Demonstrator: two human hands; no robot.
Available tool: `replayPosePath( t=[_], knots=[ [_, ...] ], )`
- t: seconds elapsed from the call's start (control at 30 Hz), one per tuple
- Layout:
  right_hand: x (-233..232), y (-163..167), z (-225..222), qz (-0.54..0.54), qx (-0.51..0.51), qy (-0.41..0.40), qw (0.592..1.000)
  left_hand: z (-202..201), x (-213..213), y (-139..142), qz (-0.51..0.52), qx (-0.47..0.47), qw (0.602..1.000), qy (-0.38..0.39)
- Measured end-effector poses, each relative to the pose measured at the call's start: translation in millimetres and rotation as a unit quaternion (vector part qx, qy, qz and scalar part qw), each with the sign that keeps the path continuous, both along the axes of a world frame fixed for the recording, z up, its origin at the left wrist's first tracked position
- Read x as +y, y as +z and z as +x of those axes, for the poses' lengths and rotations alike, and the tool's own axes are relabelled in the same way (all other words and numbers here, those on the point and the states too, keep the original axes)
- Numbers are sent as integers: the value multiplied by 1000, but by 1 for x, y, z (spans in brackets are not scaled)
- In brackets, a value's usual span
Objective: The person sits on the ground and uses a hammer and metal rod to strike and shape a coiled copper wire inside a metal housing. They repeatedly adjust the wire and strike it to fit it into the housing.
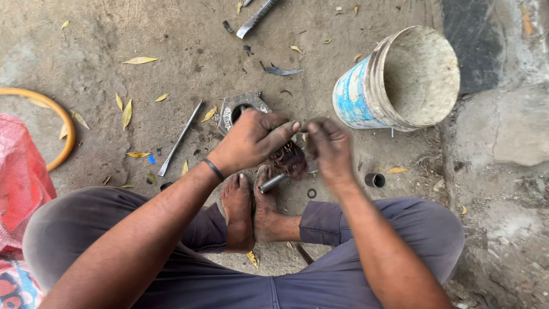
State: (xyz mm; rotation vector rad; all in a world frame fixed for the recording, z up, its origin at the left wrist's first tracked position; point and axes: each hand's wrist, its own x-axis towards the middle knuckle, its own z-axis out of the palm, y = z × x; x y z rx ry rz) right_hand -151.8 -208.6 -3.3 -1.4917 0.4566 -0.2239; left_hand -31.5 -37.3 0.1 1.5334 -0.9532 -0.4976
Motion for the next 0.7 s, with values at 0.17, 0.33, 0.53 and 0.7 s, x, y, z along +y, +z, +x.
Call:
replayPosePath(
  t=[0.17, 0.33, 0.53, 0.7],
  knots=[
    [43, -51, -36, 79, 53, 120, 988, -4, -8, -7, -52, 196, 977, 61],
    [49, -65, -40, 3, 50, 67, 996, -4, -4, -21, 73, 65, 948, 303],
    [10, -11, -7, -292, -63, 253, 920, 11, 1, -21, 179, -263, 932, 176],
    [-12, -11, 1, -205, -36, 112, 972, 4, -1, -13, 66, -126, 990, 10]
  ],
)
